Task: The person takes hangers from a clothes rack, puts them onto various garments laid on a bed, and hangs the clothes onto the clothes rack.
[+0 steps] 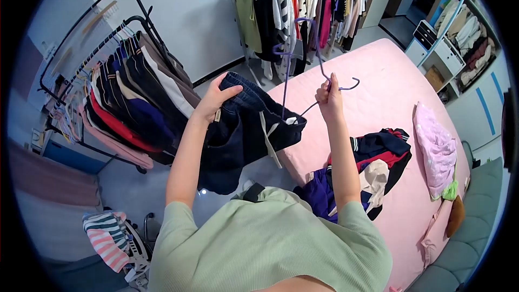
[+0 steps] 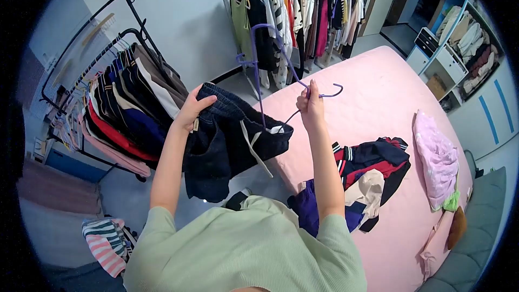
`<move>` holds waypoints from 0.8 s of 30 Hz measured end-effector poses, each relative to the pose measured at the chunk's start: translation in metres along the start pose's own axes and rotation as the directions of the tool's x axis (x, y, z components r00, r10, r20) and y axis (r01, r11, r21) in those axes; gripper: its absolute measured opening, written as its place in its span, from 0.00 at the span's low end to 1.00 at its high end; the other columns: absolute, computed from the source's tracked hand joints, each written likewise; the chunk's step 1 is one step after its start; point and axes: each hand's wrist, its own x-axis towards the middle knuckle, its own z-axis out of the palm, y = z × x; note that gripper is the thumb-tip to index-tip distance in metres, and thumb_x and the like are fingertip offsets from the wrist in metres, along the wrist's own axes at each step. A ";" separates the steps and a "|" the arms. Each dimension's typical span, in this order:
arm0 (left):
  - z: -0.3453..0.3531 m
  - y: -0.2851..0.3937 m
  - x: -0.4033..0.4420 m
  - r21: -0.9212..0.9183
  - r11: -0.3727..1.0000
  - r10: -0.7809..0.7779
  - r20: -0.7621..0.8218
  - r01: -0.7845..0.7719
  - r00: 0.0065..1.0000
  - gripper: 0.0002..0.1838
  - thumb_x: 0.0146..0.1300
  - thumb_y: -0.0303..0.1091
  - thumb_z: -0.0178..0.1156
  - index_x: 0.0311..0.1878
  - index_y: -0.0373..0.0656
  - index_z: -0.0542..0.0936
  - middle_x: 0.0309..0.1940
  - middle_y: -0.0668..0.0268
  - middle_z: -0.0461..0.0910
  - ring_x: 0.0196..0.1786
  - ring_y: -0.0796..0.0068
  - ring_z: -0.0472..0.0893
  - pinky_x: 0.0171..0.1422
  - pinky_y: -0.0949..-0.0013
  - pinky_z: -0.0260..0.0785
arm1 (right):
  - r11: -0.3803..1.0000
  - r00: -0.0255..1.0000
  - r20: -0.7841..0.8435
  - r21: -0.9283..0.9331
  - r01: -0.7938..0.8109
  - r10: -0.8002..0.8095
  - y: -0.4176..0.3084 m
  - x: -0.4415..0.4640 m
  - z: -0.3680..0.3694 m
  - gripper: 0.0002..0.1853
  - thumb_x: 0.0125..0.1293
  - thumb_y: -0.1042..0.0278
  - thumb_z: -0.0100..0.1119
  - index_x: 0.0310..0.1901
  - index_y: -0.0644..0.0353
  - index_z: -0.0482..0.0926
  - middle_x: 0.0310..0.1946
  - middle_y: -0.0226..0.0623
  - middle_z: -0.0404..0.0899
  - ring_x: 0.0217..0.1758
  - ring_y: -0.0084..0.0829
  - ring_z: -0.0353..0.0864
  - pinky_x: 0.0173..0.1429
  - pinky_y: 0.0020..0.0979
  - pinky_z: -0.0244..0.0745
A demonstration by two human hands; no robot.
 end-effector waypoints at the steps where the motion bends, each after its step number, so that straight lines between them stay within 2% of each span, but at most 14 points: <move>1: 0.001 -0.001 -0.002 -0.003 1.000 0.001 -0.006 -0.001 1.000 0.10 0.55 0.22 0.61 0.41 0.38 0.74 0.33 0.69 0.78 0.34 0.81 0.78 0.40 0.77 0.72 | 0.998 1.000 0.018 0.061 -0.015 0.014 -0.001 -0.002 0.002 0.21 0.67 0.48 0.47 0.21 0.53 0.64 0.11 0.21 0.54 0.12 0.16 0.48 0.18 0.22 0.41; 2: 0.003 -0.002 -0.004 -0.008 1.000 0.002 -0.014 -0.002 1.000 0.10 0.55 0.22 0.61 0.40 0.38 0.74 0.33 0.69 0.78 0.34 0.81 0.78 0.40 0.77 0.72 | 0.992 0.999 0.038 0.120 -0.033 0.029 -0.003 -0.004 0.005 0.21 0.67 0.48 0.47 0.21 0.53 0.64 0.10 0.21 0.54 0.12 0.16 0.48 0.18 0.22 0.41; 5: 0.008 -0.003 -0.012 -0.019 1.000 0.023 0.005 -0.023 1.000 0.10 0.56 0.22 0.61 0.40 0.38 0.73 0.33 0.70 0.78 0.35 0.82 0.78 0.39 0.77 0.72 | 0.998 0.999 -0.011 -0.023 -0.052 0.052 -0.005 -0.006 0.017 0.22 0.67 0.47 0.47 0.21 0.53 0.64 0.10 0.21 0.54 0.11 0.16 0.49 0.17 0.22 0.41; 7: 0.012 -0.003 -0.018 -0.045 0.998 0.049 0.020 -0.048 0.999 0.10 0.55 0.22 0.61 0.41 0.38 0.73 0.33 0.70 0.78 0.35 0.83 0.78 0.40 0.77 0.72 | 0.976 1.000 -0.006 -0.216 -0.020 0.019 0.013 -0.004 0.011 0.23 0.67 0.47 0.47 0.19 0.53 0.64 0.10 0.22 0.56 0.11 0.15 0.51 0.16 0.21 0.42; 14: 0.008 -0.010 -0.032 0.004 0.996 0.091 -0.006 -0.090 0.996 0.14 0.54 0.21 0.62 0.44 0.40 0.72 0.32 0.73 0.76 0.35 0.85 0.76 0.41 0.80 0.70 | 0.988 0.986 0.074 -0.039 -0.149 0.151 0.029 -0.022 0.001 0.23 0.67 0.48 0.47 0.19 0.53 0.65 0.09 0.21 0.55 0.11 0.18 0.49 0.18 0.23 0.43; 18: 0.010 -0.013 -0.037 0.047 0.995 0.092 0.019 -0.092 0.996 0.15 0.54 0.20 0.61 0.45 0.40 0.72 0.32 0.73 0.76 0.35 0.86 0.75 0.41 0.81 0.69 | 0.984 0.987 0.078 0.099 -0.151 0.144 0.018 -0.029 0.013 0.23 0.68 0.48 0.46 0.20 0.54 0.65 0.09 0.21 0.54 0.12 0.18 0.48 0.18 0.23 0.43; 21: 0.011 -0.014 -0.043 0.019 0.995 0.094 -0.013 -0.094 0.995 0.15 0.54 0.19 0.61 0.45 0.40 0.71 0.32 0.73 0.75 0.35 0.86 0.75 0.41 0.80 0.70 | 0.993 0.993 0.067 -0.072 -0.093 0.098 0.016 -0.037 0.015 0.23 0.68 0.49 0.46 0.20 0.55 0.66 0.10 0.21 0.55 0.12 0.17 0.49 0.18 0.23 0.42; 22: 0.013 -0.011 -0.046 -0.014 0.994 0.104 -0.022 -0.104 0.994 0.15 0.54 0.19 0.61 0.45 0.40 0.71 0.32 0.73 0.75 0.35 0.85 0.76 0.41 0.80 0.70 | 0.980 0.997 0.022 -0.187 -0.073 0.078 0.020 -0.041 0.017 0.23 0.68 0.50 0.46 0.19 0.55 0.66 0.10 0.22 0.56 0.11 0.16 0.50 0.17 0.22 0.42; 24: 0.012 -0.012 -0.048 -0.048 0.992 0.120 -0.030 -0.121 0.992 0.15 0.54 0.19 0.61 0.45 0.40 0.71 0.32 0.73 0.75 0.35 0.85 0.76 0.40 0.79 0.71 | 0.973 0.987 0.104 -0.206 -0.099 0.123 0.034 -0.042 0.005 0.24 0.68 0.50 0.46 0.18 0.56 0.66 0.11 0.23 0.58 0.11 0.15 0.49 0.16 0.22 0.41</move>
